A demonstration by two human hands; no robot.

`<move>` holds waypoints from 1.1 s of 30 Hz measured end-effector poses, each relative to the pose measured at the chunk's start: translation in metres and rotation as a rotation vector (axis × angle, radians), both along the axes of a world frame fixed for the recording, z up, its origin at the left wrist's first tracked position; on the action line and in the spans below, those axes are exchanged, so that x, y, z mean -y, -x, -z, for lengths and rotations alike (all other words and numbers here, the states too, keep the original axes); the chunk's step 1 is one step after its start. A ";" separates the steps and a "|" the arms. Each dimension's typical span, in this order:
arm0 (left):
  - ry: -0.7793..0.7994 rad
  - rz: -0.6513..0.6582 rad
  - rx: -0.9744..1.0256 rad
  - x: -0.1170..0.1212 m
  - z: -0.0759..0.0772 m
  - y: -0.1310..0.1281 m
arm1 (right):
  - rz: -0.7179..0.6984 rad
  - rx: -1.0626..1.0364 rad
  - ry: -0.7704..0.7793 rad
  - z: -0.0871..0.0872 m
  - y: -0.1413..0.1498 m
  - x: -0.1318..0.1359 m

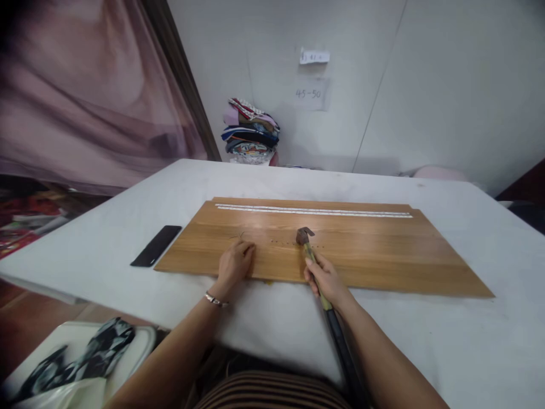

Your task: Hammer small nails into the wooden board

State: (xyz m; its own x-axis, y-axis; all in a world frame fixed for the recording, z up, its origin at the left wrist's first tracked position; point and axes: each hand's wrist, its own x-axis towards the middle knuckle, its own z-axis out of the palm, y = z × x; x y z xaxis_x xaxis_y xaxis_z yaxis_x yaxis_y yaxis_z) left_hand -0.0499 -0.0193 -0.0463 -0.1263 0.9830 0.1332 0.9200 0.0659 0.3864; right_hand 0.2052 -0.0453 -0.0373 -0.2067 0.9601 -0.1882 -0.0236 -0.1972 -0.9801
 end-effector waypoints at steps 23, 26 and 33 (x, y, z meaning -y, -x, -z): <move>-0.254 0.201 0.030 0.044 0.020 0.007 | -0.020 0.013 -0.013 -0.006 0.000 0.003; -0.251 0.186 0.026 0.039 0.020 0.006 | -0.023 -0.009 -0.040 -0.007 0.000 0.003; -0.271 0.180 0.000 0.037 0.023 0.007 | -0.027 -0.020 -0.020 -0.006 0.003 0.000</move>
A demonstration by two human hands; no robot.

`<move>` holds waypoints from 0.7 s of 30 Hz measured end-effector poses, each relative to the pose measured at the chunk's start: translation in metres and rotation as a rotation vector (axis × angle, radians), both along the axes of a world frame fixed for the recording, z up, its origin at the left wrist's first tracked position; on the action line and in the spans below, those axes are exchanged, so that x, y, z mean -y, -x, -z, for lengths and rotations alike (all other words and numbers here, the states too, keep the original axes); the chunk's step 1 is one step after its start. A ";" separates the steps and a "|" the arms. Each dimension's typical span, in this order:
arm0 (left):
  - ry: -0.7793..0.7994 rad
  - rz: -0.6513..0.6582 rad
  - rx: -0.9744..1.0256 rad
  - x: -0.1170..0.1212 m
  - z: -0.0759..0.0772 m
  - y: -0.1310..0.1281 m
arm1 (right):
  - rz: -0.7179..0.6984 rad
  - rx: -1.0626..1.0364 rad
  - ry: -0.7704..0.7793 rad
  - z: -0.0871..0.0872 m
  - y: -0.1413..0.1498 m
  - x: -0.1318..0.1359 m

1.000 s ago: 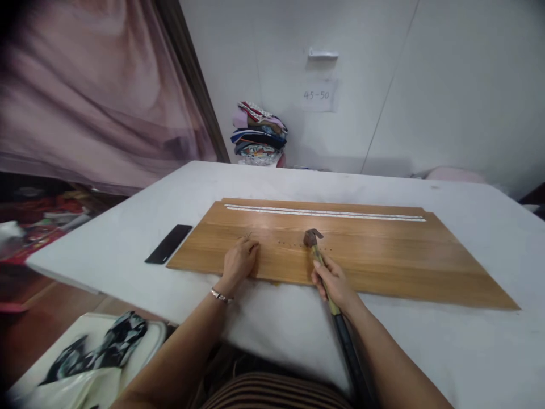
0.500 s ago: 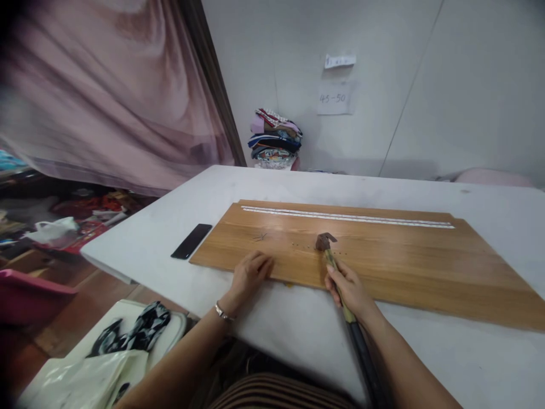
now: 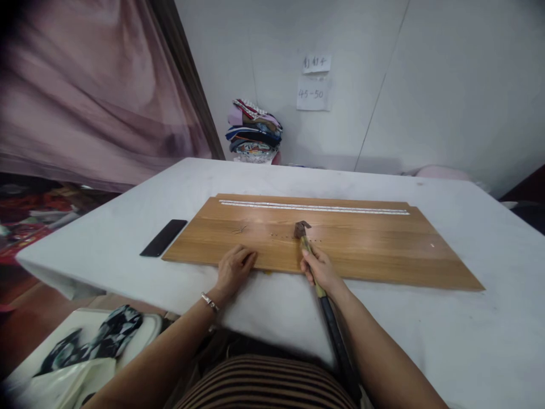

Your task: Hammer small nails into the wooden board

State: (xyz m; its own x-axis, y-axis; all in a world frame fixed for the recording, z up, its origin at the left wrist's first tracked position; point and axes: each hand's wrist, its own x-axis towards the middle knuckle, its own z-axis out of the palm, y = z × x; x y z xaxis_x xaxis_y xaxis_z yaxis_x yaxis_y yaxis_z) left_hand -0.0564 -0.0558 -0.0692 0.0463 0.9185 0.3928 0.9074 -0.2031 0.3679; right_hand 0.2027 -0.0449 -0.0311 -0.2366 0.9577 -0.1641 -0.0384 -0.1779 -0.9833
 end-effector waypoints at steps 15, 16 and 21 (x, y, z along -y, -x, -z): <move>-0.008 0.002 0.021 0.000 0.000 -0.001 | 0.004 -0.026 -0.013 0.006 -0.002 -0.002; -0.006 0.002 0.028 0.000 0.000 -0.001 | 0.005 -0.027 -0.016 0.006 -0.002 -0.002; 0.007 -0.003 0.023 -0.001 0.000 -0.001 | -0.008 -0.013 -0.009 0.008 -0.001 -0.002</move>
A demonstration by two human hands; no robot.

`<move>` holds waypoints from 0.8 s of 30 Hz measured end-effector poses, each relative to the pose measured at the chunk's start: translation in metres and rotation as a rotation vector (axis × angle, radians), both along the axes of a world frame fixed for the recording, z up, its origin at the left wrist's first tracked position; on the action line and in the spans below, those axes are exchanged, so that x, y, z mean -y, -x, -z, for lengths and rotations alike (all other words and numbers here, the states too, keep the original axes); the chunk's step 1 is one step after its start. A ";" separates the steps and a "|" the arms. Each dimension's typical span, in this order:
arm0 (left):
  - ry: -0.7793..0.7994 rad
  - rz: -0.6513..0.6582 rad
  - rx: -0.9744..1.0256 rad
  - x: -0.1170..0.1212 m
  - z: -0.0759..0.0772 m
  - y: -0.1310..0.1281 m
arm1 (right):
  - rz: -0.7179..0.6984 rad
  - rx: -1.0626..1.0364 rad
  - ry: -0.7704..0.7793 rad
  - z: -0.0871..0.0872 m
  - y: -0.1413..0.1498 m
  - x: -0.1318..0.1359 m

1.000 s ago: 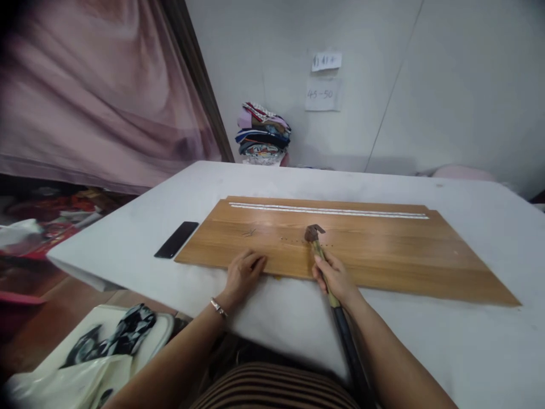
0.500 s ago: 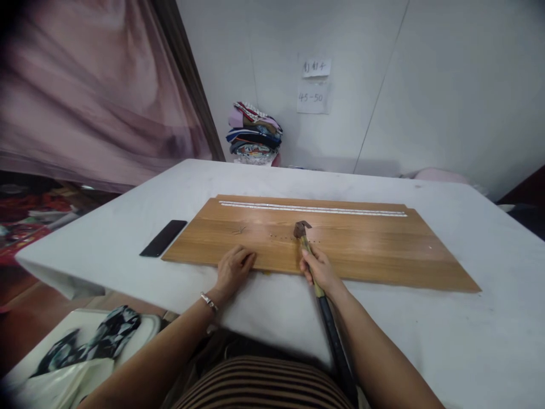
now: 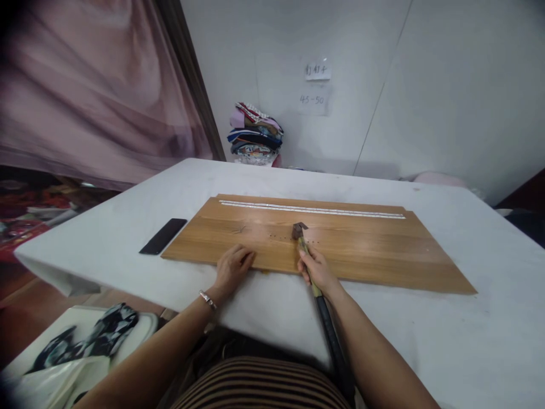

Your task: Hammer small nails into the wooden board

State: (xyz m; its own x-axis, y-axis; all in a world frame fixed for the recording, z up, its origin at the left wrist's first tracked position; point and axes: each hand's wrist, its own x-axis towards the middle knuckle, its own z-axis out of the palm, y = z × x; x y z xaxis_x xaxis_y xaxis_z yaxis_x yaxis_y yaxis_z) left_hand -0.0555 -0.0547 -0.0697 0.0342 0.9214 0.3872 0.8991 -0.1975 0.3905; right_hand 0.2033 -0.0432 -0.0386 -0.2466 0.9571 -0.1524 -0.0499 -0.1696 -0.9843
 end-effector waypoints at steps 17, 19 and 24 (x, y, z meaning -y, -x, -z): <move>-0.016 0.016 -0.003 -0.001 0.000 0.001 | 0.020 -0.033 -0.008 -0.001 -0.002 0.000; -0.020 0.021 -0.004 -0.001 0.000 0.001 | 0.021 -0.026 -0.007 -0.001 -0.002 -0.001; -0.015 0.020 0.004 -0.001 0.000 0.001 | 0.011 -0.019 0.003 0.000 -0.002 -0.001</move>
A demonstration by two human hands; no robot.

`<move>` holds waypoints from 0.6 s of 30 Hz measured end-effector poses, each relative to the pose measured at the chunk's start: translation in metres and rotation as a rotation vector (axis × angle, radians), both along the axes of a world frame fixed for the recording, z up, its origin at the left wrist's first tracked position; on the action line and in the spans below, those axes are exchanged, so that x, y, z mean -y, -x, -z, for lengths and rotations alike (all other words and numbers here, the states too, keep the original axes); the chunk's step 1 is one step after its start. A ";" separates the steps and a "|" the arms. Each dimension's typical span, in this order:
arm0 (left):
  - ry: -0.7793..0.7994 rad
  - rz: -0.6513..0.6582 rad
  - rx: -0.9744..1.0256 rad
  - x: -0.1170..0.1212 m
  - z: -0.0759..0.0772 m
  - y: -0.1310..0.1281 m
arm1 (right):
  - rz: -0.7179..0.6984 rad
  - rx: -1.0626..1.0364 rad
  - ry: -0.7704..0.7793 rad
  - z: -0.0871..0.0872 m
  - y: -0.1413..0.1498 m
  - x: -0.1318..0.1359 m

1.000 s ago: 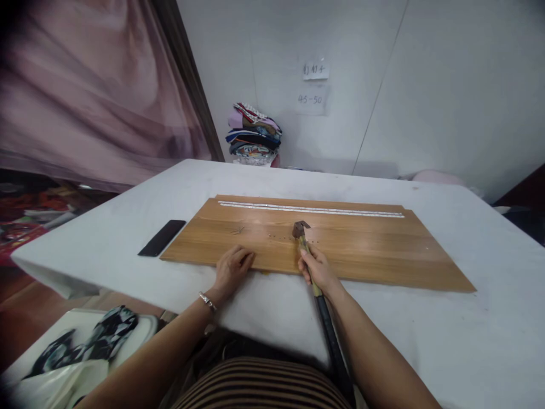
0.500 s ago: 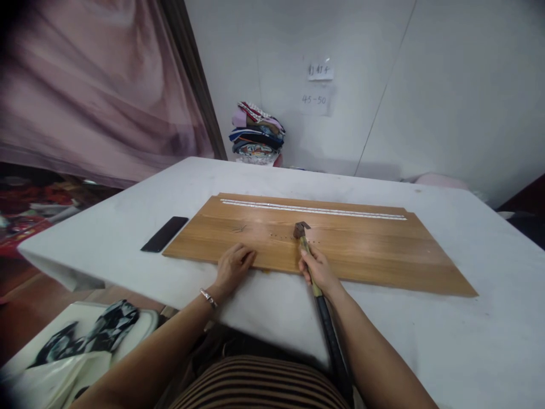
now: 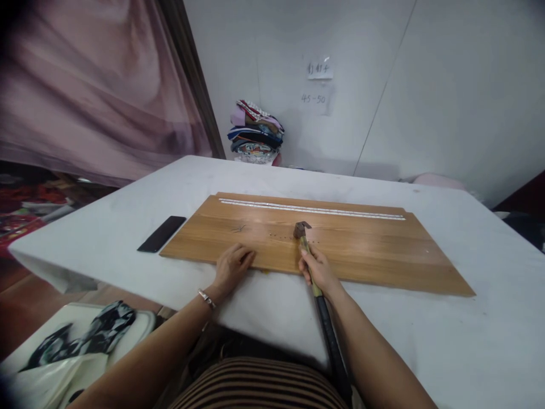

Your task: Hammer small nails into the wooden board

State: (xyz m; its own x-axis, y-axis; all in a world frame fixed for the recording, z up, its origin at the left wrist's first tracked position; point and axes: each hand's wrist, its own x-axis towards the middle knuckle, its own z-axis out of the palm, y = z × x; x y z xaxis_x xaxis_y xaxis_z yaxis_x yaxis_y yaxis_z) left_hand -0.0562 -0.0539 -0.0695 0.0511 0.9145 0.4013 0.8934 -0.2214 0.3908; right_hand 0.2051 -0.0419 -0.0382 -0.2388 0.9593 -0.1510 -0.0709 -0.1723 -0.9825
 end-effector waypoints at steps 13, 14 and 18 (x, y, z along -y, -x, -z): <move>-0.018 -0.004 -0.014 -0.001 0.003 0.000 | 0.019 -0.009 0.011 0.004 0.001 0.000; -0.019 -0.001 -0.011 -0.001 0.003 0.000 | 0.024 -0.013 0.010 0.003 0.001 0.000; -0.024 0.011 -0.010 0.000 0.002 0.000 | 0.023 -0.002 0.017 0.000 0.001 0.001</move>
State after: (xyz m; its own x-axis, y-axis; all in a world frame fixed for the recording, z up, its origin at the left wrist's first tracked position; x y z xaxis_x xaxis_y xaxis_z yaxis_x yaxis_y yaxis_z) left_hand -0.0565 -0.0537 -0.0710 0.0652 0.9040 0.4225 0.8945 -0.2405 0.3768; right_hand 0.2041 -0.0424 -0.0383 -0.2168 0.9618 -0.1669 -0.0767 -0.1873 -0.9793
